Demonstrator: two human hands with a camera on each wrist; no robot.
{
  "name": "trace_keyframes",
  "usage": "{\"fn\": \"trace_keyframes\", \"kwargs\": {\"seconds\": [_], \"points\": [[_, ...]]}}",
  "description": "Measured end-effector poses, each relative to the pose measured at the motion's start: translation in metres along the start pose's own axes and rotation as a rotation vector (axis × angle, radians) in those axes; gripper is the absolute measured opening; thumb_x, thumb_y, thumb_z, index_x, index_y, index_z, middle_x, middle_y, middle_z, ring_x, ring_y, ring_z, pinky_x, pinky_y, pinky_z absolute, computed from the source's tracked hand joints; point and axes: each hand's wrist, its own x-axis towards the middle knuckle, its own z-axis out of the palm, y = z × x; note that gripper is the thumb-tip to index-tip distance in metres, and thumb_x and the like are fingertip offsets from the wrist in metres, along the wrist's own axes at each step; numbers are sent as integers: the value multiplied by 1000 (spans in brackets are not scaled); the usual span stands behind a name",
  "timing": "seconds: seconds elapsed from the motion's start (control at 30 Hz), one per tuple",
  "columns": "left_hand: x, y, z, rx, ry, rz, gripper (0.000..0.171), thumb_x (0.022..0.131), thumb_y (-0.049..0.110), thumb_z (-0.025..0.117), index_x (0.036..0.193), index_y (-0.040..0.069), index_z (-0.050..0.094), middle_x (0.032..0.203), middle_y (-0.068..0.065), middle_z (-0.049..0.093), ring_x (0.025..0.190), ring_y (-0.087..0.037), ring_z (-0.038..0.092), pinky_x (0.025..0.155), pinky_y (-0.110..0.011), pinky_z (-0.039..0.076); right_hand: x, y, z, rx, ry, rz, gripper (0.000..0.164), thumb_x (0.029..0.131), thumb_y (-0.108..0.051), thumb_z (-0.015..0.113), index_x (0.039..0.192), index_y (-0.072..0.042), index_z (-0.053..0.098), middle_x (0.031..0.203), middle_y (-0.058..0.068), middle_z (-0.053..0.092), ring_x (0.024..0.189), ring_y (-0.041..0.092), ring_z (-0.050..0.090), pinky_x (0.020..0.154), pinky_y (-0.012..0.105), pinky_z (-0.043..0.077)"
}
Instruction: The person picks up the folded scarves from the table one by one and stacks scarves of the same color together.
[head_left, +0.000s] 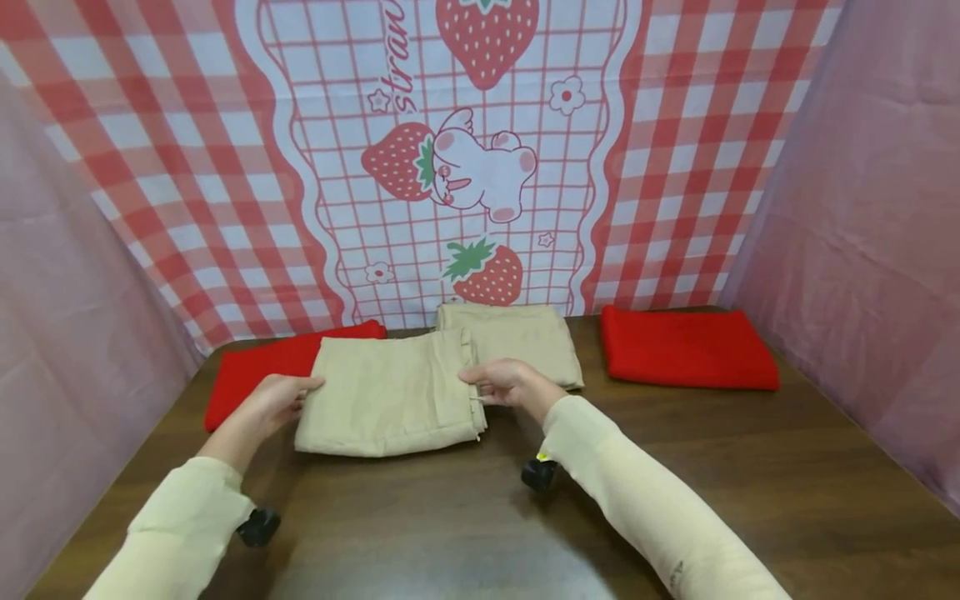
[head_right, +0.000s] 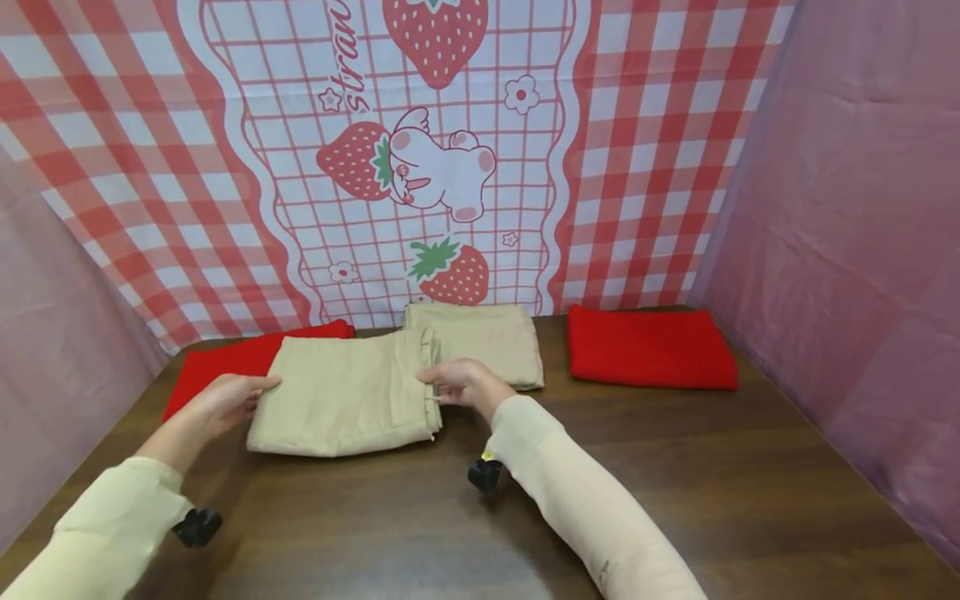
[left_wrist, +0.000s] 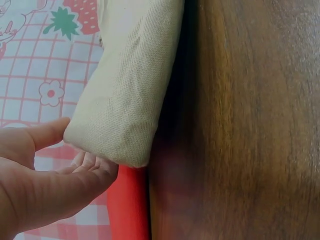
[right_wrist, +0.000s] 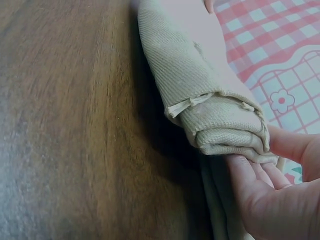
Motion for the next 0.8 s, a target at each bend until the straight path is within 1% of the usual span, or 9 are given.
{"fn": "trace_keyframes", "kwargs": {"seconds": [0.07,0.17,0.3,0.4,0.43,0.53,0.63,0.73,0.8], "points": [[1,1,1,-9,1,3,35,96,25,53,116,-4,50,81,5,50,70,-5,52,66,-19,50,-1,-1,-2,0,-4,-2,21,98,-9,51,78,-12,56,62,-8,59,58,1,55,57,13,50],[1,3,2,-23,8,8,32,96,25,54,112,-2,51,80,5,50,69,-5,52,66,-19,50,-3,-3,-4,0,-3,-6,20,98,-9,51,79,-12,56,63,-8,59,59,1,55,58,13,50],[-1,5,1,-4,23,1,34,95,29,55,113,0,51,82,6,50,71,-6,52,67,-19,49,-5,-6,-5,8,-19,-14,20,98,-10,51,80,-12,56,61,-8,55,57,1,50,58,13,49],[-2,6,0,12,7,7,46,96,32,54,125,-3,49,86,8,54,76,-5,55,70,-18,50,-8,-7,-7,10,-11,-22,11,98,-11,51,89,-10,57,61,-9,49,56,1,43,57,13,46],[-2,7,1,14,-2,10,49,96,32,54,128,-4,48,86,8,55,76,-5,56,70,-18,51,-8,-8,-8,9,-5,-24,7,98,-11,52,95,-8,58,63,-9,51,57,1,45,57,13,47],[-3,7,2,-1,-35,17,52,96,31,55,130,-6,46,83,10,59,76,-4,58,71,-18,52,-11,-7,-11,1,-14,-35,20,98,-11,51,115,-1,54,66,-9,52,60,0,47,60,12,47],[-4,5,5,-32,-63,12,51,96,29,55,130,-7,45,80,10,61,75,-4,60,71,-18,54,-13,-4,-15,-3,-42,-40,36,99,-10,49,131,5,46,70,-10,59,65,0,55,64,13,51],[-6,3,7,-53,-85,10,54,97,27,54,135,-9,41,81,10,62,76,-4,62,72,-20,56,-17,0,-18,-4,-69,-51,38,100,-10,47,133,8,43,74,-9,64,70,1,61,68,14,53],[-8,2,7,-63,-97,15,58,97,27,54,138,-10,38,84,9,63,78,-5,63,74,-21,57,-19,2,-19,1,-70,-57,33,100,-10,47,129,6,46,76,-8,65,71,1,63,68,15,54]]}}
